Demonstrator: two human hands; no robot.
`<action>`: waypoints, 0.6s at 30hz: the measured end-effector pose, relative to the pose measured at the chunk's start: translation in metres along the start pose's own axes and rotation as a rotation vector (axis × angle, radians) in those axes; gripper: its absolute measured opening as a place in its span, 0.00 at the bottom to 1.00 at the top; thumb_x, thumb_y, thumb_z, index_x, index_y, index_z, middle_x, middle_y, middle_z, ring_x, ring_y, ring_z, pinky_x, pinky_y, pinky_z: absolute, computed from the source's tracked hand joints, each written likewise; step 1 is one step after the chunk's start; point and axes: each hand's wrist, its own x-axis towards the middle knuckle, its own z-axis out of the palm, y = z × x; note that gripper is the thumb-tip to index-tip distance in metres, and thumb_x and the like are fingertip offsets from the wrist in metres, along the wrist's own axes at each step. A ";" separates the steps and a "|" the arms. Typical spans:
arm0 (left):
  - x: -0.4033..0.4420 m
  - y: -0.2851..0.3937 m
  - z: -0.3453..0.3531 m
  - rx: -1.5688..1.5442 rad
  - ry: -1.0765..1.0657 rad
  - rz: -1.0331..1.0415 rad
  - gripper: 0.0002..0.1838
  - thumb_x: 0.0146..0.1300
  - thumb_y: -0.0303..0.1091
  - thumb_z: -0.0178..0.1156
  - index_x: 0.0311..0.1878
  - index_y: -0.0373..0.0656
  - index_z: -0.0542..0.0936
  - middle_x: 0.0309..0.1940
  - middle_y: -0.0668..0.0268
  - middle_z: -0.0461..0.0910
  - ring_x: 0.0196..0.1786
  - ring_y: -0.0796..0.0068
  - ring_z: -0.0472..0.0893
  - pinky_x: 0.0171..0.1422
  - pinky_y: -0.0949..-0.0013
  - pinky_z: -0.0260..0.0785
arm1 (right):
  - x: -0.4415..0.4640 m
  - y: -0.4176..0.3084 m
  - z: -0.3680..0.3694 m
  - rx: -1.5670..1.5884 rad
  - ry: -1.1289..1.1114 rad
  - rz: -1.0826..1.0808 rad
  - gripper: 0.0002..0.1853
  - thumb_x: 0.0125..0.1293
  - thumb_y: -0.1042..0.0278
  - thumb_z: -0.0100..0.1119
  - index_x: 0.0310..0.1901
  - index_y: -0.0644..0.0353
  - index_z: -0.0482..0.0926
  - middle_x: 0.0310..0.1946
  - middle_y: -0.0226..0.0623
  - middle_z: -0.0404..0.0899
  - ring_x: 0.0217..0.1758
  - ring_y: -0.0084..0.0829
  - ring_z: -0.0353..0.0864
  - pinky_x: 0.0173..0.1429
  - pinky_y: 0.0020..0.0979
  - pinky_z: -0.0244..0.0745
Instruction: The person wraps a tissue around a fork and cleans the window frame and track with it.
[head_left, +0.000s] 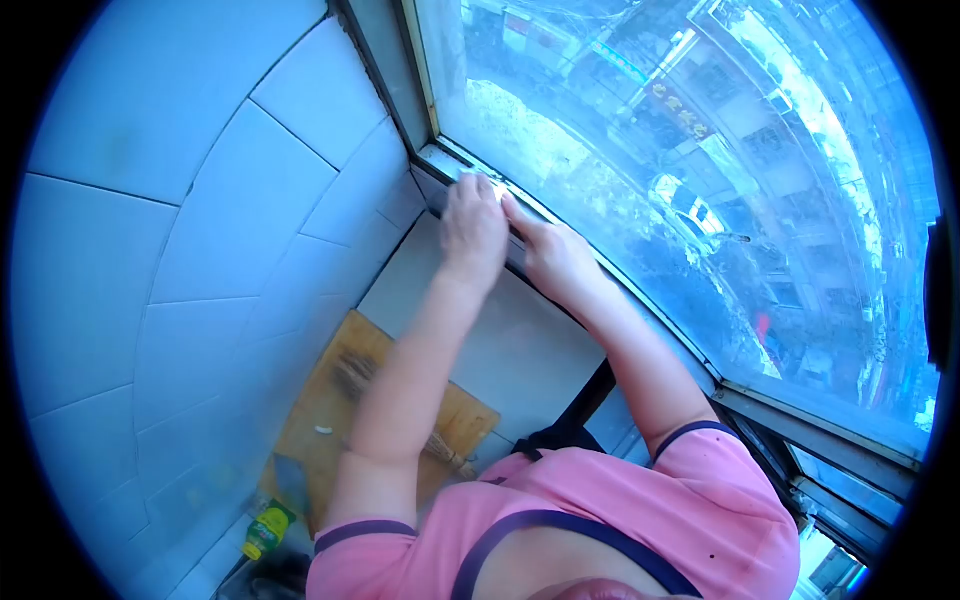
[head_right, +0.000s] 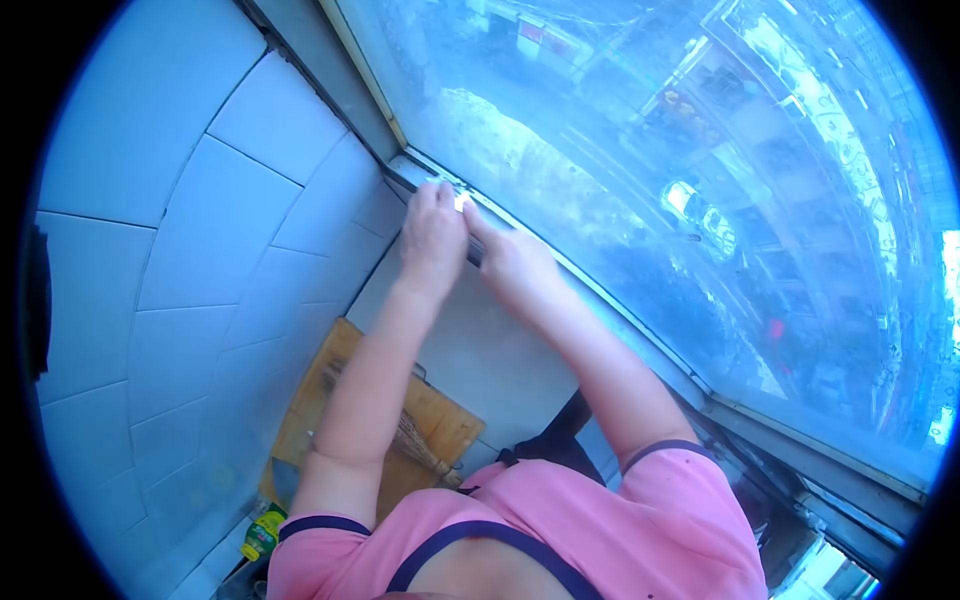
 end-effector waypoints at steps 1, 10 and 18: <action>0.009 -0.009 -0.006 -0.019 -0.009 -0.017 0.13 0.63 0.29 0.52 0.49 0.32 0.74 0.46 0.53 0.72 0.51 0.55 0.74 0.55 0.60 0.71 | 0.016 -0.003 0.005 0.022 0.042 -0.043 0.33 0.55 0.78 0.46 0.66 0.49 0.68 0.31 0.56 0.80 0.35 0.54 0.81 0.41 0.49 0.74; -0.015 0.002 0.003 -0.088 0.014 -0.009 0.17 0.62 0.31 0.54 0.52 0.32 0.74 0.44 0.50 0.73 0.50 0.51 0.75 0.53 0.54 0.70 | -0.011 0.001 -0.007 -0.014 -0.048 0.004 0.34 0.55 0.75 0.47 0.68 0.50 0.66 0.33 0.55 0.81 0.36 0.53 0.81 0.41 0.48 0.74; 0.026 -0.034 -0.008 -0.069 0.111 -0.034 0.19 0.60 0.31 0.56 0.53 0.31 0.75 0.46 0.50 0.74 0.49 0.49 0.75 0.54 0.55 0.70 | 0.048 -0.016 0.009 0.062 0.034 -0.096 0.30 0.60 0.73 0.46 0.67 0.49 0.66 0.37 0.55 0.81 0.42 0.53 0.81 0.47 0.47 0.74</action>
